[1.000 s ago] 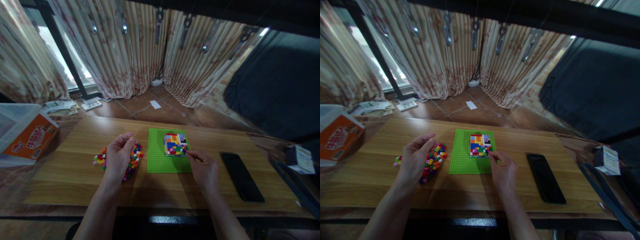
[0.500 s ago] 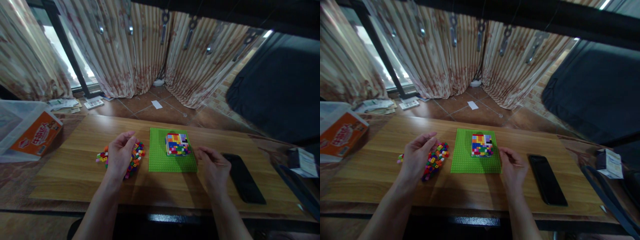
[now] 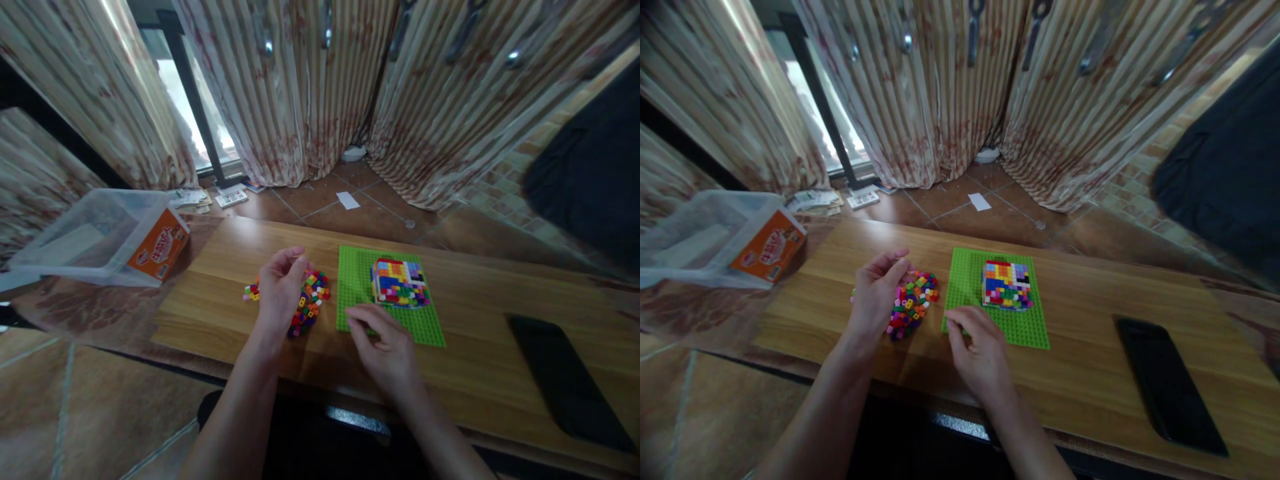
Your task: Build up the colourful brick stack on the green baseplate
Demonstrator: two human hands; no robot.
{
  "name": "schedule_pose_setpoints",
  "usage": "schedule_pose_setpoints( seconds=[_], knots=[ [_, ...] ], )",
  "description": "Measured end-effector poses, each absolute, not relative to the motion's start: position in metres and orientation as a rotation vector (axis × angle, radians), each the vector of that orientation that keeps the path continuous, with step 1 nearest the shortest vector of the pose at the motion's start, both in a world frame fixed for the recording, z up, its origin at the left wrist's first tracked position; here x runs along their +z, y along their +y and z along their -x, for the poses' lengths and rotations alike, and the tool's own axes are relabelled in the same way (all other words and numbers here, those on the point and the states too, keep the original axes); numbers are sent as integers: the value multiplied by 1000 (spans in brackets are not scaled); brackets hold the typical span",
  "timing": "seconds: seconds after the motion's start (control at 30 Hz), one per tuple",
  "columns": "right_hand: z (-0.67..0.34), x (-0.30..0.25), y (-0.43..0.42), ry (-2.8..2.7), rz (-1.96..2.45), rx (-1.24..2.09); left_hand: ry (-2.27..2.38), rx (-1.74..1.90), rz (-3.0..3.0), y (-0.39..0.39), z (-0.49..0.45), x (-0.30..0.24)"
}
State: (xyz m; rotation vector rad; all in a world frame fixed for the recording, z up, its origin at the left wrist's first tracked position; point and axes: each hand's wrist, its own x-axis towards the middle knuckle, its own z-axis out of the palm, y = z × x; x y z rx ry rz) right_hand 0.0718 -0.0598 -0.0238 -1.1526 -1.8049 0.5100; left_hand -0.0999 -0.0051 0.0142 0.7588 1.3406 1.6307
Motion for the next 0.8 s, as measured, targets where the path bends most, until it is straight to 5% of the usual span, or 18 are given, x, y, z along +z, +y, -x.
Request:
schedule_pose_setpoints(
  seconds=[0.8],
  knots=[
    [-31, -39, -59, -2024, 1213, 491, 1321, 1626, -775, -7, 110, 14]
  ],
)
